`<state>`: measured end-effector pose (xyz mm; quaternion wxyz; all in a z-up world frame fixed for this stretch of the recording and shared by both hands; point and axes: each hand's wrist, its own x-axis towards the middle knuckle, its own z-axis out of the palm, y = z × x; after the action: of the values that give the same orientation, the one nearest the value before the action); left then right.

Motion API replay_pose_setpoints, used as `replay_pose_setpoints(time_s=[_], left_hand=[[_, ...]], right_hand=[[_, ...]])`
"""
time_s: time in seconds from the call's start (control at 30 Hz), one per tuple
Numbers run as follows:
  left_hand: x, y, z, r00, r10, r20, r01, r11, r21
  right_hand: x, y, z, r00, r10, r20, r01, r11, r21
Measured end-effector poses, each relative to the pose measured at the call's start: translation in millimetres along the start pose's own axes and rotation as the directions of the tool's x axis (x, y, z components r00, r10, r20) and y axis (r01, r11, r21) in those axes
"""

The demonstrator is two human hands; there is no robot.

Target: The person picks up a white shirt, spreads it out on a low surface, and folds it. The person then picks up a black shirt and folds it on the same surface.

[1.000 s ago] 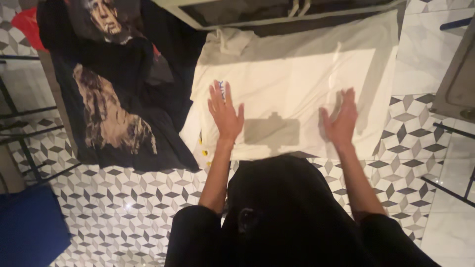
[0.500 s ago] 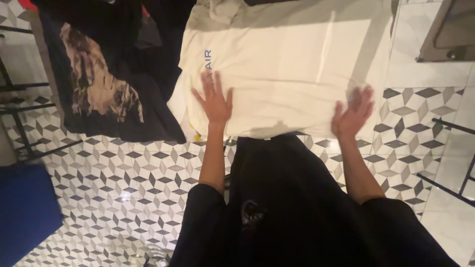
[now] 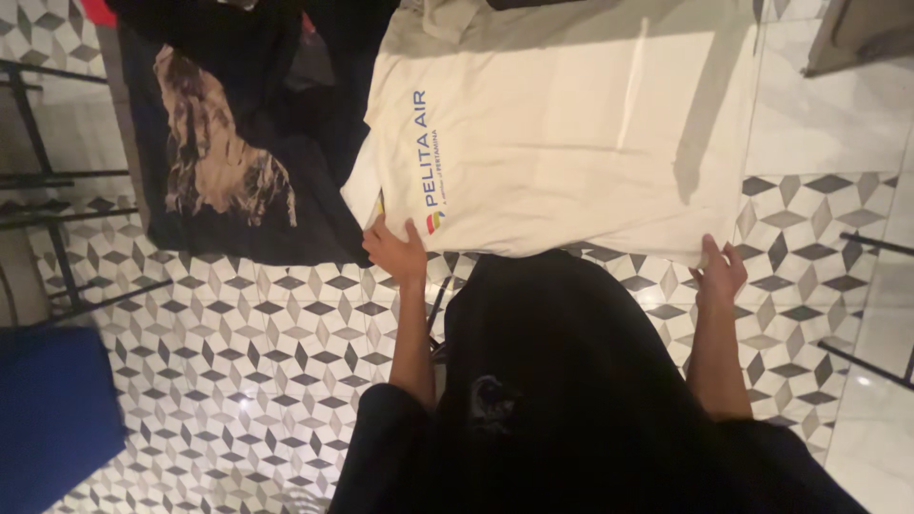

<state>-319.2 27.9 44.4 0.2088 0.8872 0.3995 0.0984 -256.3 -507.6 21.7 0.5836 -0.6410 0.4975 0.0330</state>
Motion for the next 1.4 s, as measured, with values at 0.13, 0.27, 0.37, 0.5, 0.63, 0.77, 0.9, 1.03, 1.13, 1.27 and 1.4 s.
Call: replay_pose_setpoints(time_s=[0.13,0.27,0.37,0.5,0.63,0.77,0.9,1.03,1.13,1.27,1.4], left_hand=[[9,-25,12,0.988,0.123,-0.09,-0.132,0.986,-0.097],[18,-44,16,1.0,-0.018,0.022,0.025,0.936,-0.352],[21,-45,13,0.996,-0.059,0.07,0.085,0.879,-0.469],[22,-44,9,0.989,-0.094,0.117,0.137,0.885,-0.445],[15,-44,3,0.99,-0.045,0.136,0.113,0.829,-0.547],[10,-58,2,0.96,-0.021,0.278,0.152,0.876,-0.458],[12,-70,-3,0.961,-0.044,0.274,0.142,0.927,-0.348],[14,-46,-28,0.983,-0.055,0.178,0.093,0.972,-0.214],[25,-19,-35,0.99,0.136,-0.021,-0.138,0.985,-0.106],[54,23,-14,0.967,0.25,-0.043,-0.253,0.95,-0.184],[90,70,23,0.93,0.368,-0.018,-0.349,0.864,-0.364]], right_hand=[[-2,-11,-14,0.968,-0.247,-0.039,0.214,0.9,-0.38],[0,-21,-38,0.935,-0.352,0.054,0.336,0.823,-0.457],[4,-28,-52,0.899,-0.439,0.013,0.389,0.782,-0.486],[-5,-11,-50,0.719,-0.687,0.107,0.577,0.503,-0.644],[-25,11,-7,0.564,-0.814,0.139,0.709,0.391,-0.586],[-54,28,47,0.511,-0.803,0.308,0.783,0.287,-0.552],[-72,25,71,0.633,-0.653,0.416,0.673,0.2,-0.712],[-76,14,68,0.679,-0.61,0.409,0.655,0.252,-0.712],[-80,3,65,0.754,-0.543,0.37,0.601,0.342,-0.722],[-76,-11,77,0.714,-0.59,0.378,0.631,0.308,-0.712],[-62,-33,111,0.671,-0.609,0.423,0.673,0.261,-0.692]])
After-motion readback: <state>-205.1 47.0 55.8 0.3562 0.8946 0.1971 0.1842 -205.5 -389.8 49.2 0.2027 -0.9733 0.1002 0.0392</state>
